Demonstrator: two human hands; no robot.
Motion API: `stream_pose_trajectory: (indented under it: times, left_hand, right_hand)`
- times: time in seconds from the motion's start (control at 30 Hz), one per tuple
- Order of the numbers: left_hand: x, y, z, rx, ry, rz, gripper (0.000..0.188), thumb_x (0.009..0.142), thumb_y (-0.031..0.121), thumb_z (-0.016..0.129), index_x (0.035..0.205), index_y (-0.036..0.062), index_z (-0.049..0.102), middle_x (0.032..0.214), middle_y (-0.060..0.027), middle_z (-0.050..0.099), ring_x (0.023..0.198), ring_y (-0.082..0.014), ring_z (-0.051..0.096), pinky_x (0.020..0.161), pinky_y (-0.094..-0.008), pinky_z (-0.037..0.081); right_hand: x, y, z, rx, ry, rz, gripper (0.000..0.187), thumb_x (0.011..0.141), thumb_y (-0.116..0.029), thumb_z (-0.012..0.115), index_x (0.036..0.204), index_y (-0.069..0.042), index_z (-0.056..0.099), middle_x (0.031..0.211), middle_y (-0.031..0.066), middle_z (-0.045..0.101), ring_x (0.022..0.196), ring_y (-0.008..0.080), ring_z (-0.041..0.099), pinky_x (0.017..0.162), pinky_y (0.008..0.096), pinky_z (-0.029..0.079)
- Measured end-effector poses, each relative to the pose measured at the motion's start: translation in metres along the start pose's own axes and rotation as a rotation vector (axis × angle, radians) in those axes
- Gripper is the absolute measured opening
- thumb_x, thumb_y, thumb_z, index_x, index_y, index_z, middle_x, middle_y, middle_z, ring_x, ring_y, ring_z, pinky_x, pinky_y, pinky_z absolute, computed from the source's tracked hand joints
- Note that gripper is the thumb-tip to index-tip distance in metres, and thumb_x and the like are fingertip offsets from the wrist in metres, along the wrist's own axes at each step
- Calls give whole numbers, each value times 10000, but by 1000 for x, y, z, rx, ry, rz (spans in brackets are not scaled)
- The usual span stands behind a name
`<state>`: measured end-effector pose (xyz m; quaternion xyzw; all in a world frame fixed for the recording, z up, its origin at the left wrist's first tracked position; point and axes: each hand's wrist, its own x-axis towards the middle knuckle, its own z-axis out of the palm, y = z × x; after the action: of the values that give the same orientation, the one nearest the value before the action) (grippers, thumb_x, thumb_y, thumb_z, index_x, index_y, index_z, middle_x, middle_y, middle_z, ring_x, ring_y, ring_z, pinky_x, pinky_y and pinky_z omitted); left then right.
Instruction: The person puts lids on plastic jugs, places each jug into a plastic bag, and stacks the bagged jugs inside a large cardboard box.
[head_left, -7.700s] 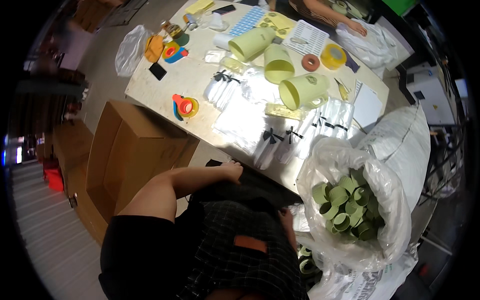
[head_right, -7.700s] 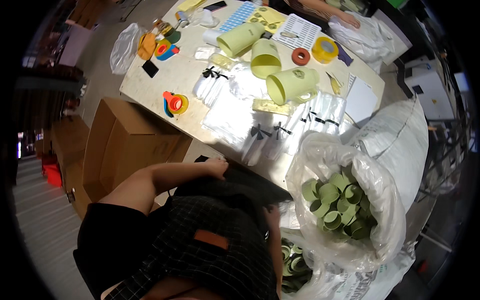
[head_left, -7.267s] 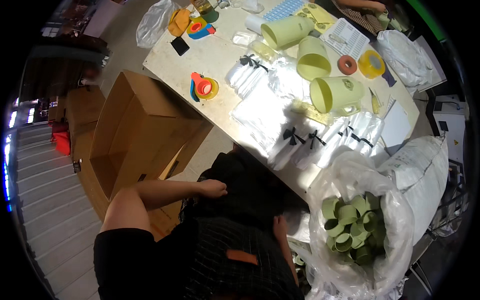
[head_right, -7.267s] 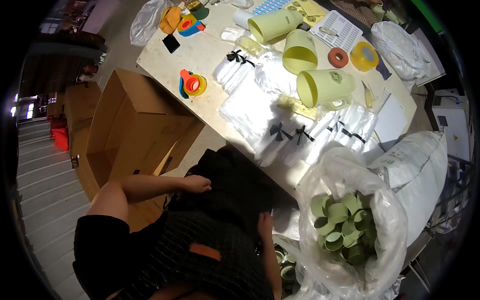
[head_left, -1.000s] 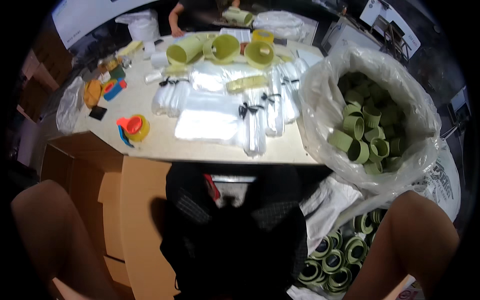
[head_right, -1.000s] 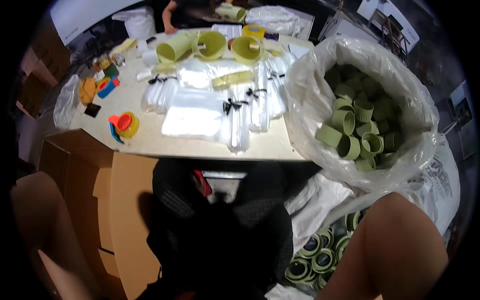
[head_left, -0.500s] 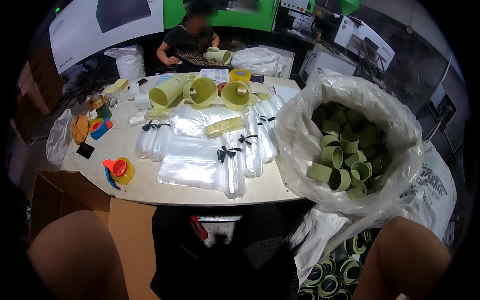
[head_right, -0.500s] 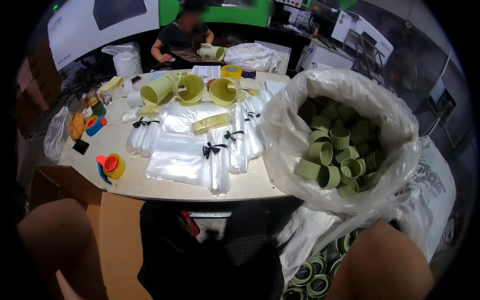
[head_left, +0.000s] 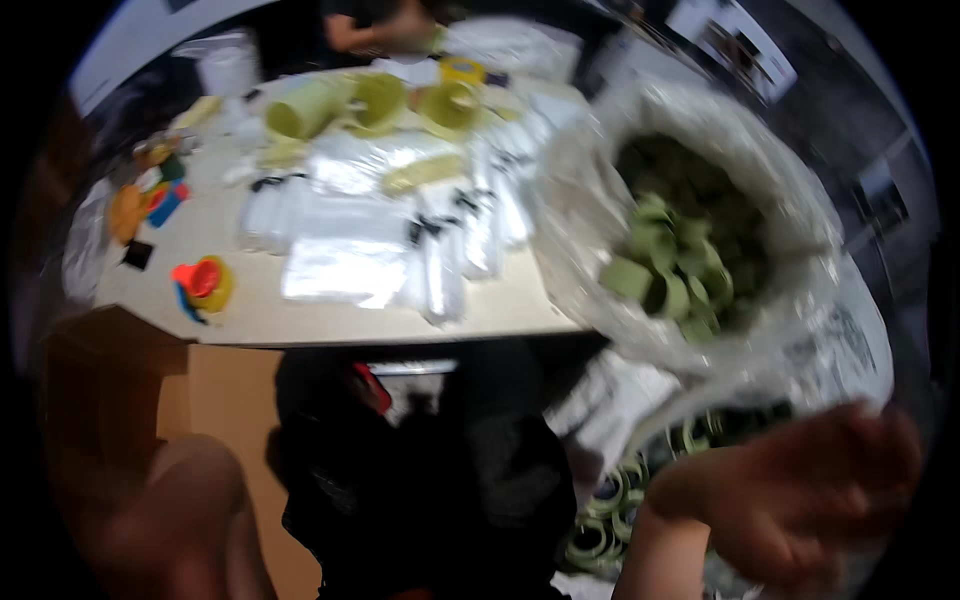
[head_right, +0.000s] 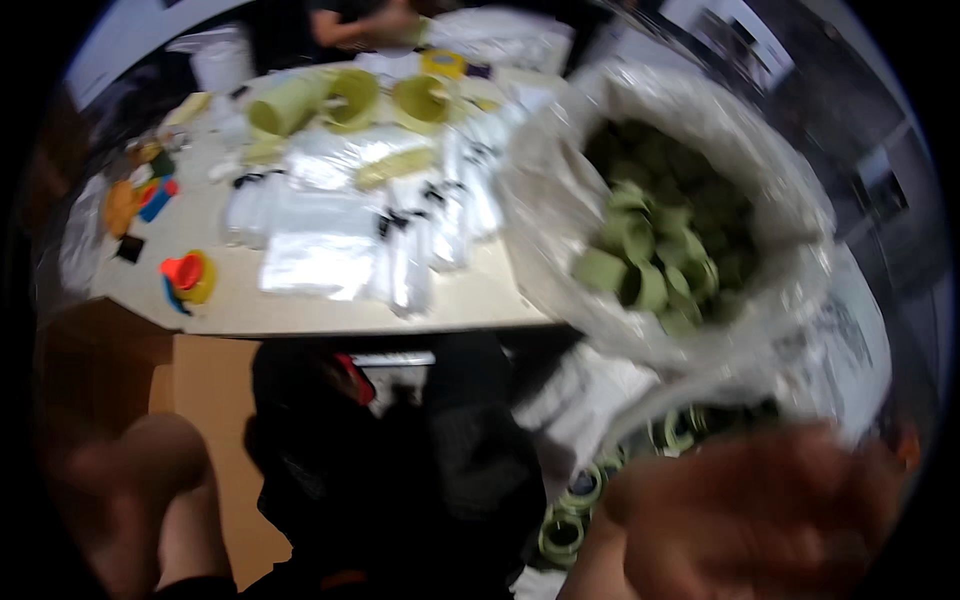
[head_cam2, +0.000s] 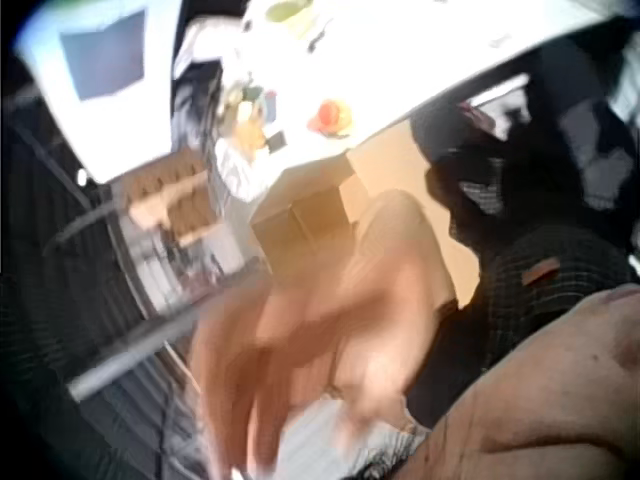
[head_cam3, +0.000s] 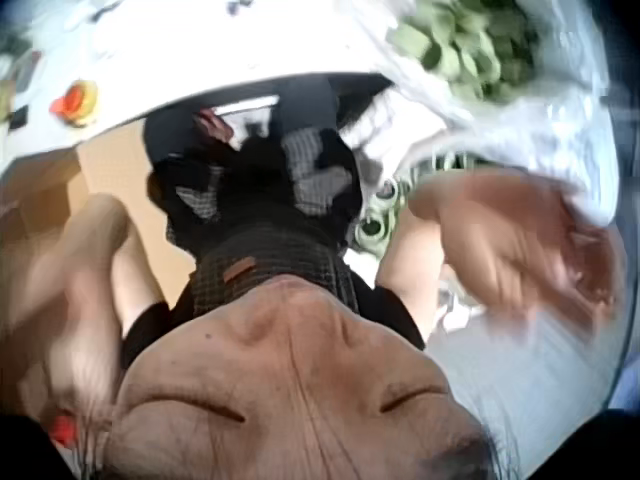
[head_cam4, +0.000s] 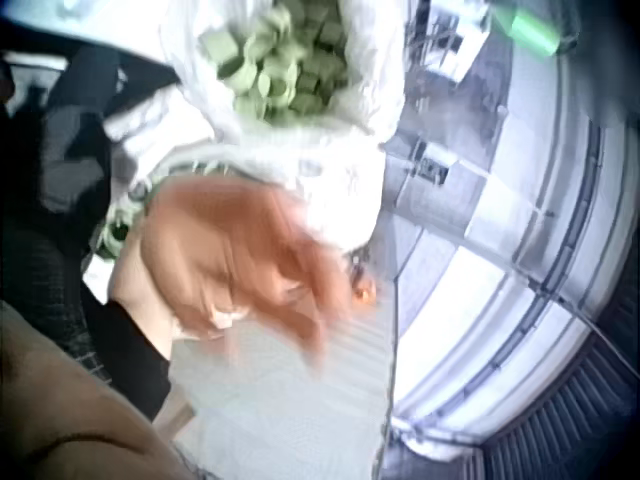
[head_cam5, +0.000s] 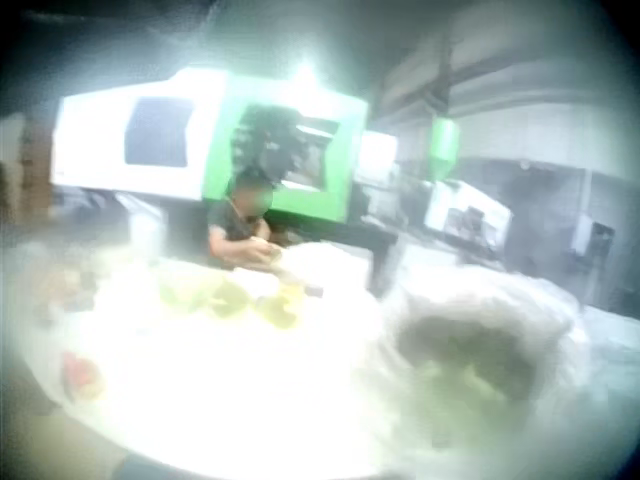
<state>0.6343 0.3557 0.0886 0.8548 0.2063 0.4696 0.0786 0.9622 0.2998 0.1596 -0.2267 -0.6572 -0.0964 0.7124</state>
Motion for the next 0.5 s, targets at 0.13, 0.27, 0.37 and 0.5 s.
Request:
stream_pose_trajectory:
  times: [0.13, 0.27, 0.37, 0.5]
  left_hand:
    - [-29, -61, 5, -42, 203, -533, 373, 968, 202, 589, 1283, 16, 518, 1265, -118, 593, 1174, -233, 557, 1067, -385, 394]
    - [-153, -162, 23, -279, 238, -1101, 302, 1006, 83, 549, 1288, -17, 507, 1218, -110, 617, 1108, -150, 582, 965, -294, 469]
    - [-147, -208, 13, -155, 209, -1100, 301, 1008, 116, 572, 1275, -13, 523, 1166, -102, 642, 1062, -142, 611, 938, -288, 490]
    - [-104, -319, 26, 225, 156, -1007, 298, 998, 207, 599, 1204, -8, 579, 1126, -151, 675, 1049, -263, 659, 931, -347, 499]
  right_hand:
    - [-76, 147, 25, -487, -239, 411, 561, 858, -240, 720, 1370, -124, 520, 1458, 187, 407, 1322, 309, 440, 944, 401, 488]
    - [-155, 302, -25, -1195, -551, 518, 591, 833, -237, 728, 1383, -112, 549, 1482, 227, 400, 1336, 388, 417, 1048, 479, 416]
    - [-186, 355, -65, -836, -539, 876, 563, 848, -207, 716, 1360, -26, 567, 1387, 223, 538, 1297, 388, 491, 1084, 442, 396]
    - [-181, 349, -59, -877, -244, 667, 558, 850, -91, 710, 1372, 7, 538, 1375, 191, 563, 1290, 338, 520, 1096, 398, 389]
